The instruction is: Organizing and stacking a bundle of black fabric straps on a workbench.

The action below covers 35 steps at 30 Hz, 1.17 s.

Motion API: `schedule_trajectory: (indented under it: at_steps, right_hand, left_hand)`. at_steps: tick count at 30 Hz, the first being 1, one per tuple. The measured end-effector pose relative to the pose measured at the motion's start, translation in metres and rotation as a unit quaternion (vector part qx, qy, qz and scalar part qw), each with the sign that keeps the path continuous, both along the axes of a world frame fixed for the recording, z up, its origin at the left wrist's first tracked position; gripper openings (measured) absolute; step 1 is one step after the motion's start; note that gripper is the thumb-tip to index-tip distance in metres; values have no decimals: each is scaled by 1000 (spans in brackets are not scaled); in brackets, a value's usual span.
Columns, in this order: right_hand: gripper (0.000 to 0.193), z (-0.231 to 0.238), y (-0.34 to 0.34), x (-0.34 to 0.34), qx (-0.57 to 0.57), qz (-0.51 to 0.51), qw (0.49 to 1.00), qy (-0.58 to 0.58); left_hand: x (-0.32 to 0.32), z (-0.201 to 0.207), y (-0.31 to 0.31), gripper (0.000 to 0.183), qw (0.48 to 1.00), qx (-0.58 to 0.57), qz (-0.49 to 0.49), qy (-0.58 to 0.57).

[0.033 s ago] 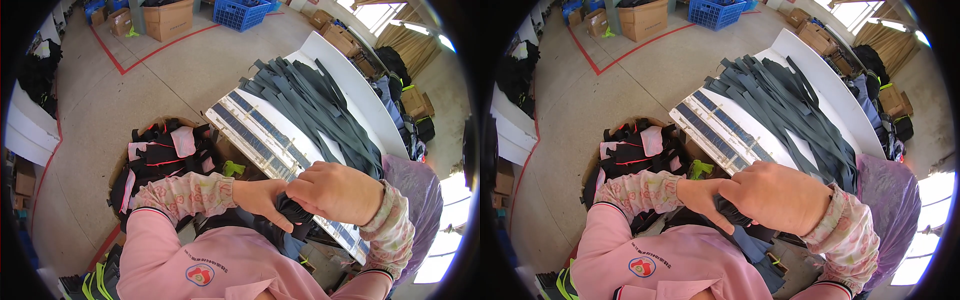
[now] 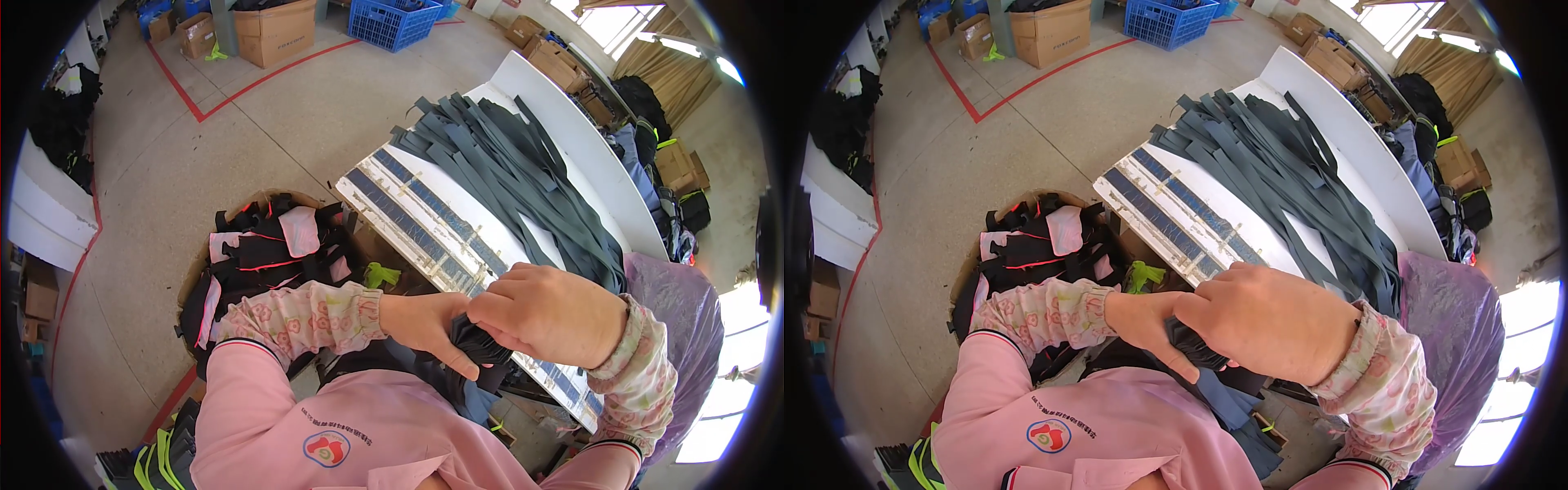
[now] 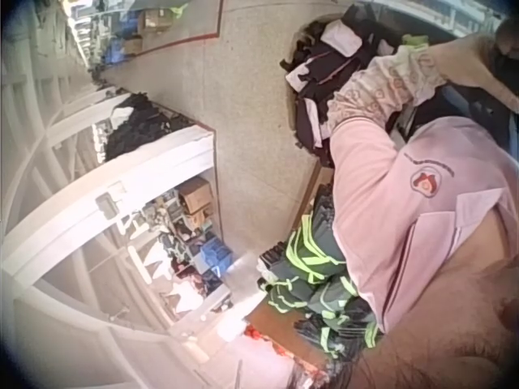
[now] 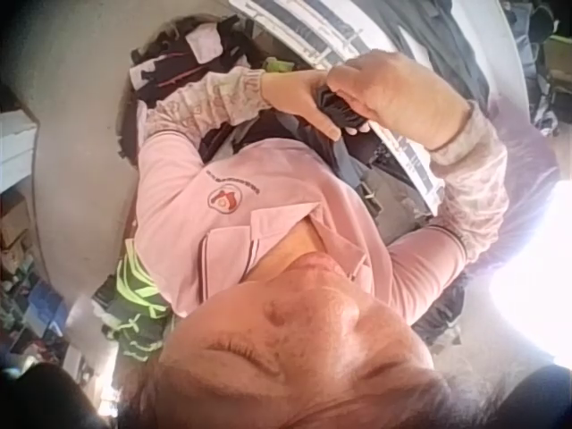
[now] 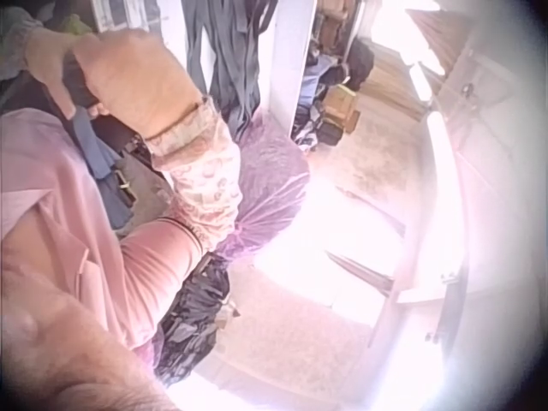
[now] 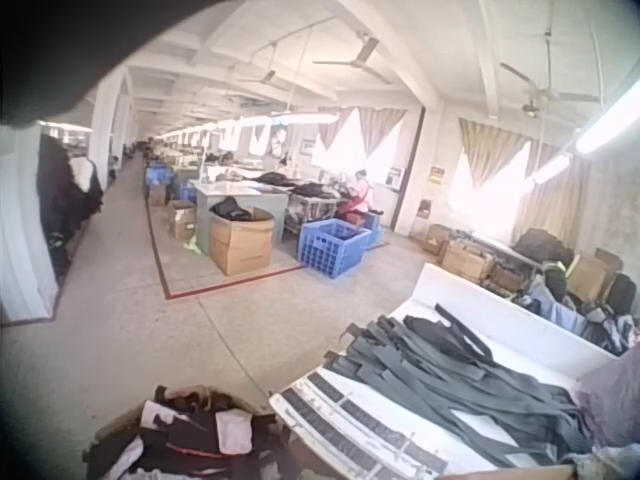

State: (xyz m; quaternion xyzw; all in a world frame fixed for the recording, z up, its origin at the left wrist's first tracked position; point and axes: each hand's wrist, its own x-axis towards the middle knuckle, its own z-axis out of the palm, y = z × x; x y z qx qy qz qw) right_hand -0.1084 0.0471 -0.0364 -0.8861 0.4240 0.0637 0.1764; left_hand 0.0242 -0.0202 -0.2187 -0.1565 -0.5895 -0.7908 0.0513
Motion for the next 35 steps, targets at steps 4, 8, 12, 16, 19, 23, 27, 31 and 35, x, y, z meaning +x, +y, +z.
schedule_trajectory:
  at_steps: [4, 8, 12, 16, 19, 23, 27, 31, 35]
  right_hand:
    - [31, -5, 2, -1, -41, 11, 999, -11]
    - [37, 9, 1, -13, -3, -4, 1000, -29]
    - [68, 9, 6, -19, 15, -41, 995, -87]
    - [61, -8, 5, -20, 41, -28, 996, -69]
    - [52, -12, 3, -21, 35, -3, 997, -67]
    - [44, -13, 1, -24, 9, 15, 998, -64]
    - [42, -13, -1, -26, -8, 17, 997, -70]
    - [40, -13, -1, -32, -40, 19, 996, -82]
    - [42, -11, -2, -41, -65, 8, 995, -78]
  left_hand:
    - [1, 0, -1, 35, 1000, 3, -11, -13]
    - [7, 14, 3, 35, 991, 123, -22, -42]
    - [4, 10, -4, 35, 997, 62, -41, -35]
    - [-1, 12, 0, 37, 996, 69, -45, -25]
    - [-7, 12, 0, 38, 997, 54, -63, 6]
    - [-8, 11, 0, 39, 995, 63, -70, -18]
    - [-11, 10, 3, 39, 996, 66, -59, 5]
    - [-13, 1, 11, 45, 996, 85, -9, 27]
    - [-17, -8, 33, 47, 987, 32, 146, 64]
